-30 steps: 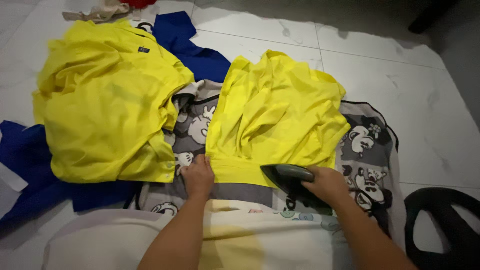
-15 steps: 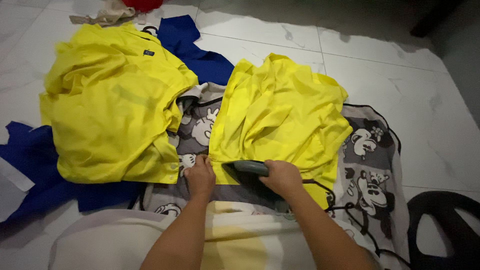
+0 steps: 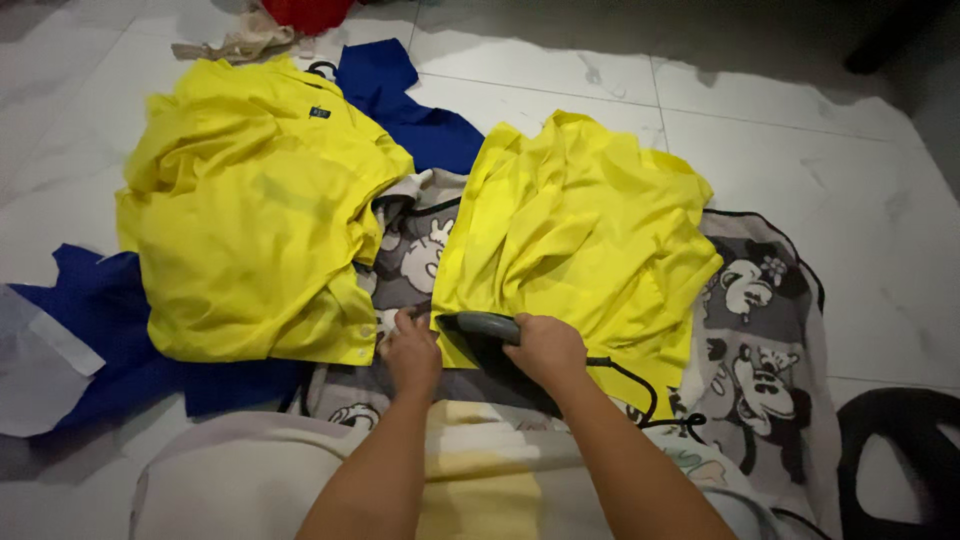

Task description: The person irons a blue garment and a yellow shirt on a flat surface on the floor, then hangs the blue garment on a hanger and places it on a rack.

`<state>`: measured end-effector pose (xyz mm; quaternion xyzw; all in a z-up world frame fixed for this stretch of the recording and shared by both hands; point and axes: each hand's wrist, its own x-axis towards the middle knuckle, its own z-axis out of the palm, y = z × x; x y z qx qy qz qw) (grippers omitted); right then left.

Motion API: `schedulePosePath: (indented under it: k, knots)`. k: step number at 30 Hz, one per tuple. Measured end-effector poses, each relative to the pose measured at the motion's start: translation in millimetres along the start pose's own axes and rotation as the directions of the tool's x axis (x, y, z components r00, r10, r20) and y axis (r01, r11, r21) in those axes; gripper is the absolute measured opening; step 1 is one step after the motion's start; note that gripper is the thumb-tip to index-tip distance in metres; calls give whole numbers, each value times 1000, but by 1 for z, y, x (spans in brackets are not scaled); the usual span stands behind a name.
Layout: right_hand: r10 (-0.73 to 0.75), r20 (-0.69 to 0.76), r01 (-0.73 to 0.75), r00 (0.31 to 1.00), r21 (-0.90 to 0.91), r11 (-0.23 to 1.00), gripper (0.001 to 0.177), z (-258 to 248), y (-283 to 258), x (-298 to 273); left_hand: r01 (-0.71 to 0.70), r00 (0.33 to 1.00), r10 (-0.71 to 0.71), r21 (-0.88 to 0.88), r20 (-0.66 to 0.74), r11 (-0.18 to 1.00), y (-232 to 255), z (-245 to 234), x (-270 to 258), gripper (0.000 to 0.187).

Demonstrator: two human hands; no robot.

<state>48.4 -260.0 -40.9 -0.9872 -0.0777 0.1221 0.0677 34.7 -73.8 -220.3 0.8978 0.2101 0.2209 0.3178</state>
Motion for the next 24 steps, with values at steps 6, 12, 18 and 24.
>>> schedulePosePath:
  k: [6, 12, 18, 24]
  knots:
    - [-8, 18, 7, 1000, 31, 1000, 37, -1, 1, 3, 9, 1000, -9, -23, -3, 1000, 7, -15, -1, 24]
    - [-82, 28, 81, 996, 32, 996, 34, 1, 8, 2, 76, 995, -80, 69, 63, 995, 4, -12, 4, 26]
    - [4, -69, 2, 998, 74, 997, 31, 8, 2, 4, 106, 982, -122, 116, 146, 988, 4, -13, 3, 25]
    - [-17, 3, 17, 1000, 9, 1000, 34, 3, 1, 1, 23, 1000, -23, 25, 16, 999, 3, -12, 4, 22]
